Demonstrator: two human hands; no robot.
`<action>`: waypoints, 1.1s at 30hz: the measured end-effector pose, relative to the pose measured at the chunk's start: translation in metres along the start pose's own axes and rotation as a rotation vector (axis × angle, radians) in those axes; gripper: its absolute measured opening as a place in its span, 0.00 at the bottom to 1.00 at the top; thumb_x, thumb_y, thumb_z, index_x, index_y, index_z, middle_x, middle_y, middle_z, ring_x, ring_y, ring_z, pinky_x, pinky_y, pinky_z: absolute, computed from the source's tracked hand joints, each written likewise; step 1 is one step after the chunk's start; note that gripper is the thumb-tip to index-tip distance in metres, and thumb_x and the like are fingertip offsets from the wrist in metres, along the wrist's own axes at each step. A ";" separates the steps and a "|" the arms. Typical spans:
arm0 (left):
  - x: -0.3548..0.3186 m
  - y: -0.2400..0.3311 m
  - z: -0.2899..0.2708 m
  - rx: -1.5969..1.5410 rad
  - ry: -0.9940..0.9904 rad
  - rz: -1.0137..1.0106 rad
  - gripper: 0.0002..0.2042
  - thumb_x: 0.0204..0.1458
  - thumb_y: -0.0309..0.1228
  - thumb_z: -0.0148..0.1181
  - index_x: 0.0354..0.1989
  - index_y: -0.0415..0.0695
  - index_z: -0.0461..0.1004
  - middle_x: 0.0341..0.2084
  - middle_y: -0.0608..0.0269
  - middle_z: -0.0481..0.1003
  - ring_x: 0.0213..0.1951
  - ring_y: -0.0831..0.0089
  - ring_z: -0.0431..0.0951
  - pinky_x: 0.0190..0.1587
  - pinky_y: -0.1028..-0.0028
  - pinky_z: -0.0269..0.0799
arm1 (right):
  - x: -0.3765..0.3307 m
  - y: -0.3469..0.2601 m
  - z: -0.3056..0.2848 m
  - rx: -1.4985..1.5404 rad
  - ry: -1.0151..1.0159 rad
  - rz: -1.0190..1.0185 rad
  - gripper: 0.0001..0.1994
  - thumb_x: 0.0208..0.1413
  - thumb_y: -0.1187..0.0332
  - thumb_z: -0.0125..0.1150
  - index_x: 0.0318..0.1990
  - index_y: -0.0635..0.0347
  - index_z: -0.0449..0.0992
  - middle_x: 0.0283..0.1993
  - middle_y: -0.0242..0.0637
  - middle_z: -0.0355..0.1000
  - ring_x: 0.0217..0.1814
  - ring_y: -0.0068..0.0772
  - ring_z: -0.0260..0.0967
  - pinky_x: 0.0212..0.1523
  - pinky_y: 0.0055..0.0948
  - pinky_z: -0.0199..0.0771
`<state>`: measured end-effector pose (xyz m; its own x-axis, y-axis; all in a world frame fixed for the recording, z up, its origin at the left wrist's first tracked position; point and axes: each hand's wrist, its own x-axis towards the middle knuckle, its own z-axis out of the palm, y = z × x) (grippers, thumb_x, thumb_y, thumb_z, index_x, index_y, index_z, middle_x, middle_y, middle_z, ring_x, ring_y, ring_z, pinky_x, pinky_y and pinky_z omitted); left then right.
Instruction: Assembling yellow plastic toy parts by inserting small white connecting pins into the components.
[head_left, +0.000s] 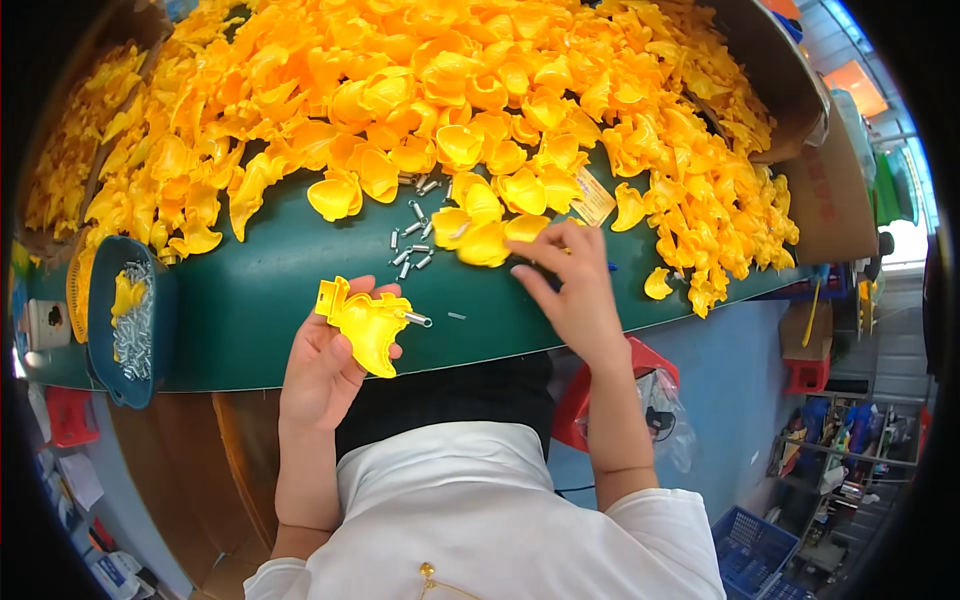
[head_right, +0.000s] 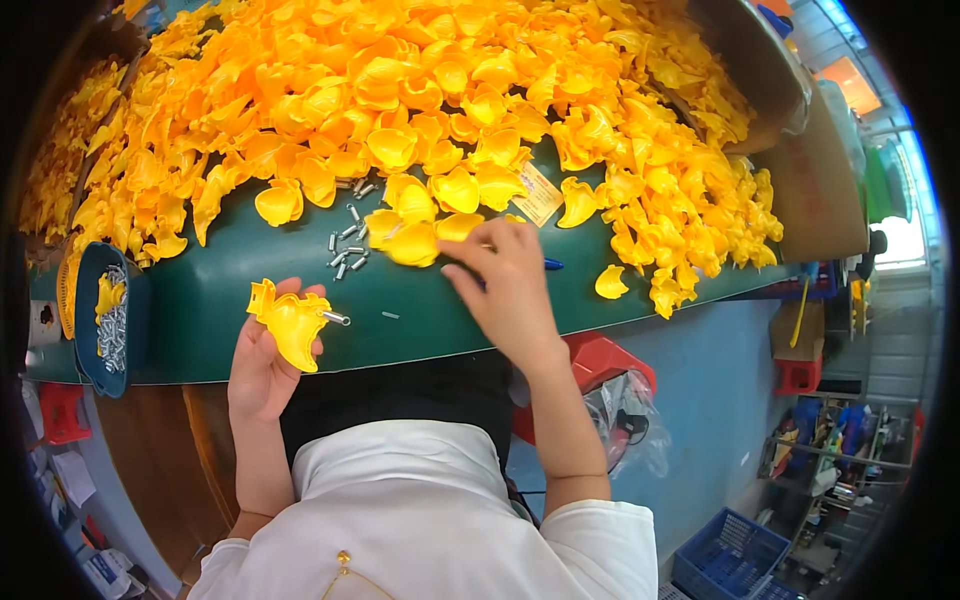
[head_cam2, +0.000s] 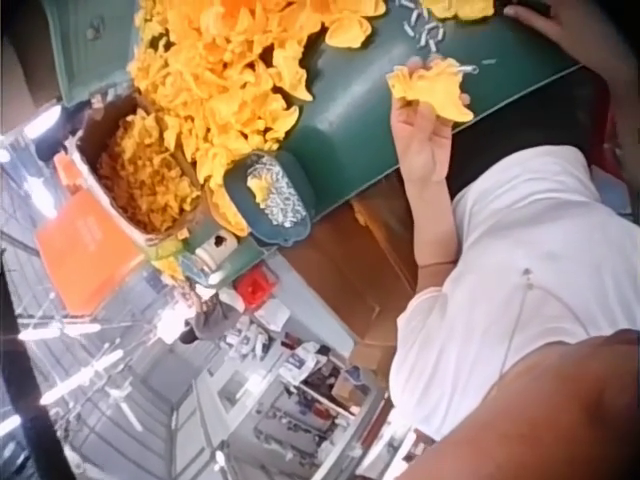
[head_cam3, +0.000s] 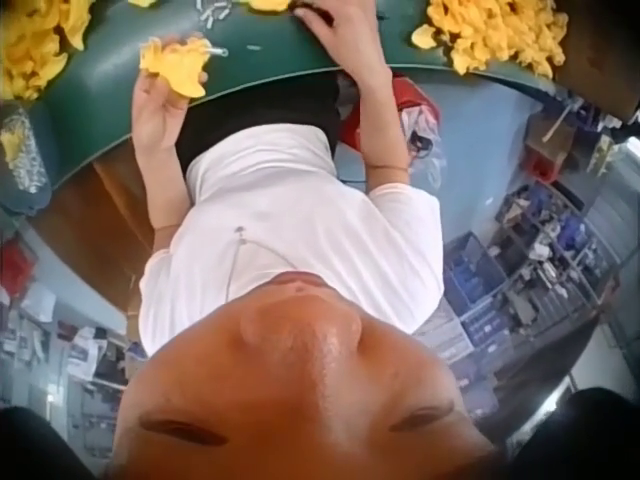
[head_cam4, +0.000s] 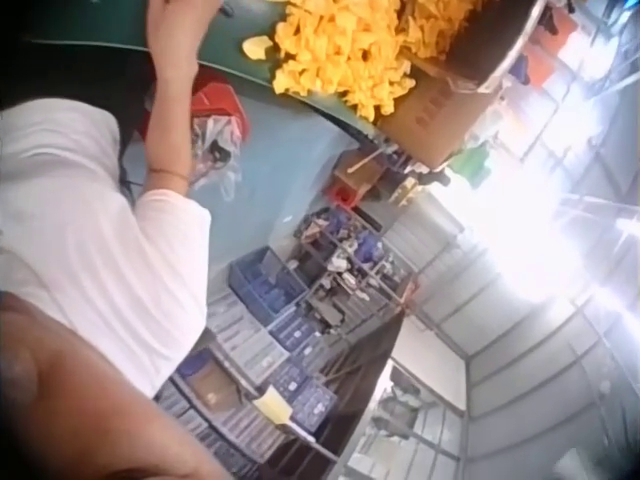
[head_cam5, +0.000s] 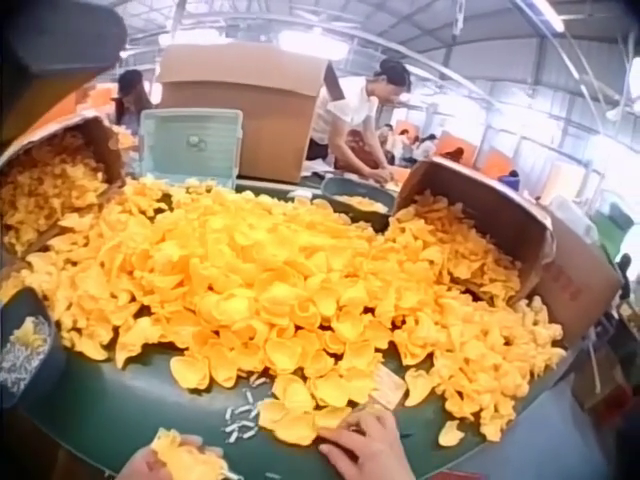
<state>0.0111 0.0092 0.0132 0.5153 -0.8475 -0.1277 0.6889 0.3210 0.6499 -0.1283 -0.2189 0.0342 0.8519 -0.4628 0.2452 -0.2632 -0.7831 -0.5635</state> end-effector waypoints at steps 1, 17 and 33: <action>0.000 -0.001 0.001 0.003 -0.001 0.000 0.28 0.50 0.33 0.61 0.58 0.36 0.58 0.54 0.43 0.63 0.52 0.62 0.69 0.47 0.66 0.74 | -0.002 -0.002 0.003 0.048 -0.025 0.021 0.12 0.44 0.75 0.63 0.39 0.58 0.77 0.36 0.35 0.67 0.46 0.37 0.58 0.49 0.30 0.61; 0.000 -0.010 0.002 0.037 0.004 -0.058 0.29 0.50 0.34 0.61 0.58 0.37 0.58 0.53 0.43 0.64 0.50 0.62 0.71 0.45 0.68 0.75 | 0.005 -0.005 0.027 -0.232 0.239 -0.062 0.08 0.41 0.72 0.67 0.32 0.57 0.78 0.36 0.33 0.68 0.45 0.39 0.60 0.47 0.34 0.62; 0.000 -0.011 -0.001 0.066 0.011 -0.046 0.29 0.50 0.36 0.60 0.58 0.37 0.58 0.54 0.44 0.63 0.47 0.65 0.72 0.44 0.70 0.75 | 0.051 0.023 -0.010 -0.244 0.226 -0.060 0.04 0.47 0.74 0.60 0.32 0.59 0.74 0.33 0.37 0.72 0.46 0.44 0.65 0.46 0.36 0.65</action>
<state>0.0045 0.0062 0.0053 0.4895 -0.8560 -0.1662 0.6771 0.2529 0.6911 -0.0954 -0.2646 0.0421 0.7543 -0.4721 0.4563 -0.3399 -0.8754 -0.3437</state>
